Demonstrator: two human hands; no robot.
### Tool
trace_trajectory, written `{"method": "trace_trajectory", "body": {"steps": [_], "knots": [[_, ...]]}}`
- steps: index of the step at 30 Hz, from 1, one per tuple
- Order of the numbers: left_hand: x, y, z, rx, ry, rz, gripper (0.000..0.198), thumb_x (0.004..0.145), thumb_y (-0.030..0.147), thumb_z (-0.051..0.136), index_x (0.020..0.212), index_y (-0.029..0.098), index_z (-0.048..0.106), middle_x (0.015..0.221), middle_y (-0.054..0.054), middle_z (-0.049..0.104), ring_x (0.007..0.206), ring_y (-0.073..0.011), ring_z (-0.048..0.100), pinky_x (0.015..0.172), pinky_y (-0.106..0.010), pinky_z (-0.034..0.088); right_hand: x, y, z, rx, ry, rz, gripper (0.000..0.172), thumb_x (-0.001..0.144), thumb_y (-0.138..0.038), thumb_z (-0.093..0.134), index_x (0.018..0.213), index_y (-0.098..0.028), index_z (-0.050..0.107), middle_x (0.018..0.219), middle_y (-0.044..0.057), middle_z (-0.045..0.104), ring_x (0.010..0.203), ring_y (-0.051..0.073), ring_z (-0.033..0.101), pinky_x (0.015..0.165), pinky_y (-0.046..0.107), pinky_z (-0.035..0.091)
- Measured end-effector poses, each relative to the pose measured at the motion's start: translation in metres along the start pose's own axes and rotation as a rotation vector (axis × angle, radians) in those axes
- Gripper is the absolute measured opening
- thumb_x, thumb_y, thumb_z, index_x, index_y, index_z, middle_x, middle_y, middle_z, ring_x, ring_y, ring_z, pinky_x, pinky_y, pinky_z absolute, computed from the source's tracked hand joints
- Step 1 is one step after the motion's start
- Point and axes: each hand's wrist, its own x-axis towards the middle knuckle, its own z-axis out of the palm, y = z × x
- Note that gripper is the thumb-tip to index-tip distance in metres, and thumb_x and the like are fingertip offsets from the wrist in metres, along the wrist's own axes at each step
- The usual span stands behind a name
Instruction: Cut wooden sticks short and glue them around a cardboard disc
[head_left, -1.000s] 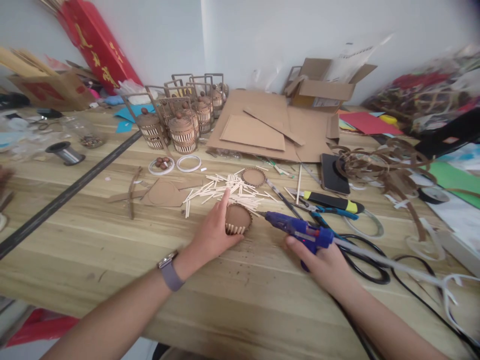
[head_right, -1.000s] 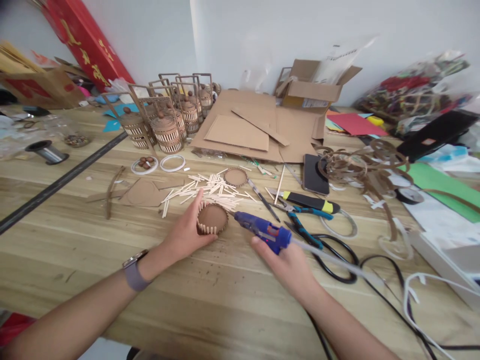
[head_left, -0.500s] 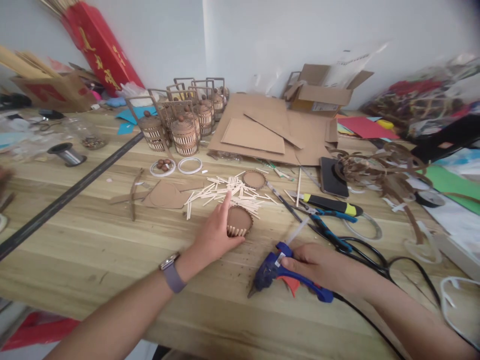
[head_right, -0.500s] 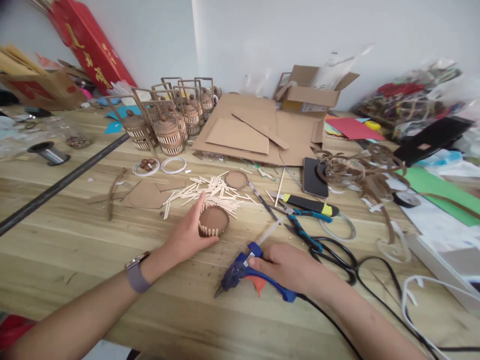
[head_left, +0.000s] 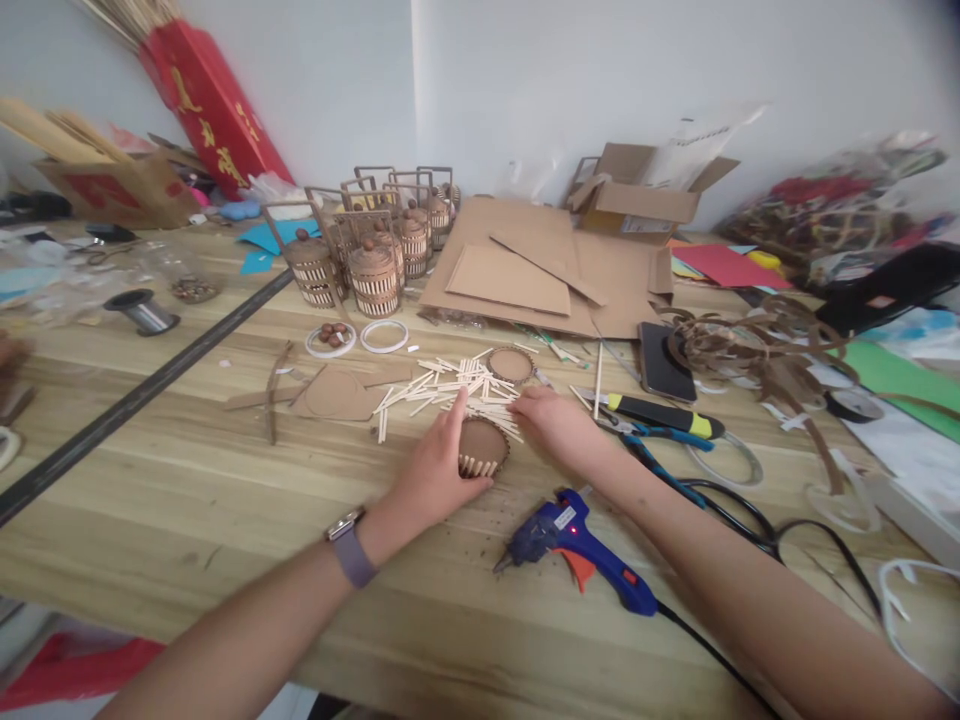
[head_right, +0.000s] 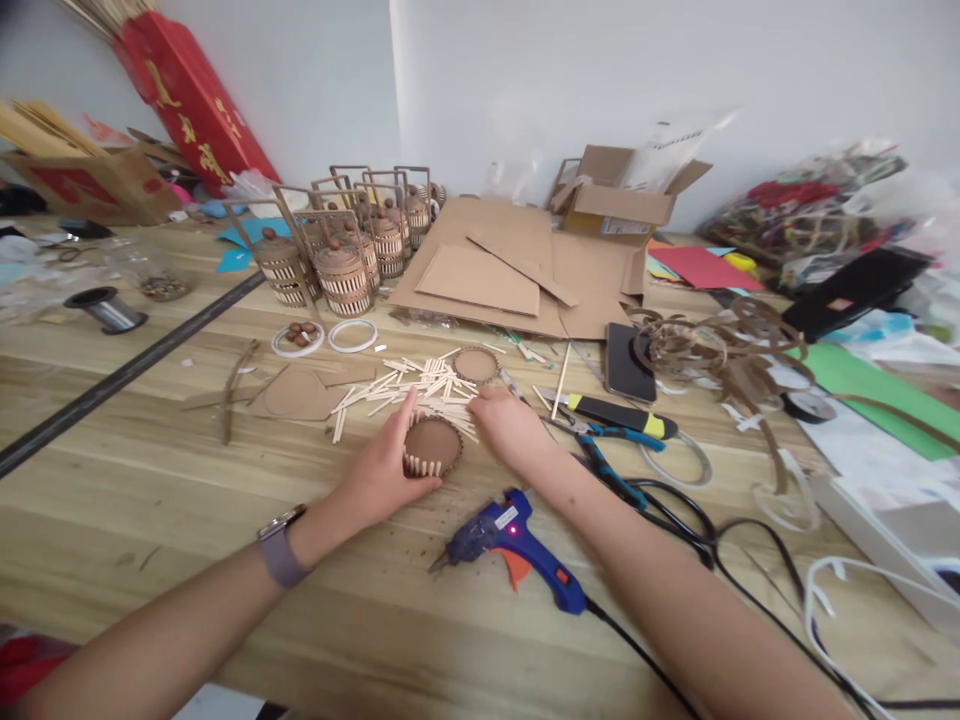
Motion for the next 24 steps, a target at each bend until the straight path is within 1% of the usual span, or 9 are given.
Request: {"method": "trace_trajectory", "body": {"steps": [5, 8, 10, 12, 13, 15, 17, 20, 24], "knots": [[-0.001, -0.002, 0.001, 0.000, 0.001, 0.028, 0.119, 0.065, 0.015, 0.079, 0.152, 0.028, -0.002, 0.150, -0.018, 0.037, 0.135, -0.0339, 0.040, 0.107, -0.053, 0.038, -0.004, 0.007, 0.002, -0.003, 0.007, -0.013, 0.023, 0.093, -0.012, 0.046, 0.083, -0.012, 0.066, 0.088, 0.015, 0.066, 0.087, 0.024, 0.061, 0.076, 0.031, 0.044], [-0.001, -0.001, 0.000, -0.013, 0.001, 0.013, 0.118, 0.065, 0.015, 0.079, 0.152, 0.028, 0.001, 0.150, -0.018, 0.036, 0.136, -0.0348, 0.039, 0.108, -0.054, 0.037, -0.011, 0.011, -0.002, 0.036, 0.040, 0.032, 0.020, 0.092, -0.012, 0.046, 0.083, -0.012, 0.063, 0.090, 0.015, 0.065, 0.083, 0.023, 0.061, 0.074, 0.031, 0.044], [0.000, 0.000, -0.001, -0.020, -0.005, 0.000, 0.117, 0.064, 0.015, 0.079, 0.153, 0.027, 0.003, 0.149, -0.018, 0.038, 0.135, -0.0350, 0.040, 0.108, -0.054, 0.037, -0.016, 0.014, -0.007, 0.078, 0.061, 0.067, 0.015, 0.091, -0.014, 0.046, 0.086, -0.013, 0.061, 0.089, 0.013, 0.065, 0.077, 0.020, 0.061, 0.071, 0.029, 0.045], [0.000, 0.001, -0.002, -0.023, -0.013, -0.004, 0.117, 0.065, 0.016, 0.079, 0.153, 0.026, 0.002, 0.147, -0.018, 0.039, 0.133, -0.0348, 0.042, 0.107, -0.054, 0.038, -0.022, 0.014, -0.014, 0.178, 0.083, 0.096, 0.012, 0.089, -0.016, 0.046, 0.093, -0.015, 0.057, 0.083, 0.007, 0.064, 0.070, 0.017, 0.060, 0.065, 0.026, 0.045], [0.000, 0.001, -0.002, -0.023, -0.015, -0.005, 0.117, 0.065, 0.016, 0.079, 0.153, 0.025, 0.002, 0.146, -0.018, 0.040, 0.133, -0.0345, 0.043, 0.107, -0.053, 0.038, -0.026, 0.013, -0.017, 0.269, 0.091, 0.102, 0.014, 0.088, -0.017, 0.047, 0.098, -0.016, 0.056, 0.080, 0.004, 0.064, 0.066, 0.016, 0.059, 0.063, 0.025, 0.045], [0.000, 0.001, -0.002, -0.017, -0.014, -0.005, 0.117, 0.065, 0.017, 0.079, 0.153, 0.024, 0.002, 0.144, -0.017, 0.043, 0.131, -0.0342, 0.043, 0.106, -0.052, 0.039, -0.034, 0.007, -0.022, 0.499, 0.079, 0.084, 0.025, 0.084, -0.018, 0.047, 0.108, -0.017, 0.052, 0.075, 0.000, 0.062, 0.063, 0.014, 0.057, 0.060, 0.024, 0.044], [0.000, 0.001, -0.002, -0.011, -0.011, 0.000, 0.117, 0.066, 0.017, 0.079, 0.153, 0.025, 0.001, 0.143, -0.017, 0.043, 0.131, -0.0341, 0.044, 0.105, -0.052, 0.040, -0.041, -0.002, -0.024, 0.701, 0.016, 0.029, 0.031, 0.081, -0.018, 0.048, 0.112, -0.019, 0.051, 0.074, -0.002, 0.060, 0.062, 0.013, 0.056, 0.059, 0.023, 0.043], [0.000, 0.002, -0.003, -0.010, -0.016, 0.007, 0.118, 0.066, 0.016, 0.079, 0.152, 0.026, 0.000, 0.143, -0.017, 0.043, 0.130, -0.0347, 0.044, 0.104, -0.053, 0.041, -0.045, -0.015, -0.023, 0.822, -0.081, -0.027, 0.024, 0.079, -0.018, 0.050, 0.103, -0.022, 0.051, 0.069, -0.005, 0.058, 0.060, 0.012, 0.054, 0.056, 0.022, 0.042], [0.001, 0.004, -0.004, -0.010, -0.024, -0.007, 0.117, 0.067, 0.020, 0.079, 0.153, 0.025, 0.001, 0.141, -0.019, 0.044, 0.129, -0.0365, 0.045, 0.101, -0.055, 0.042, -0.043, -0.025, -0.017, 0.820, -0.071, -0.009, 0.014, 0.079, -0.017, 0.052, 0.091, -0.023, 0.048, 0.071, -0.004, 0.061, 0.062, 0.012, 0.057, 0.057, 0.022, 0.042]]}}
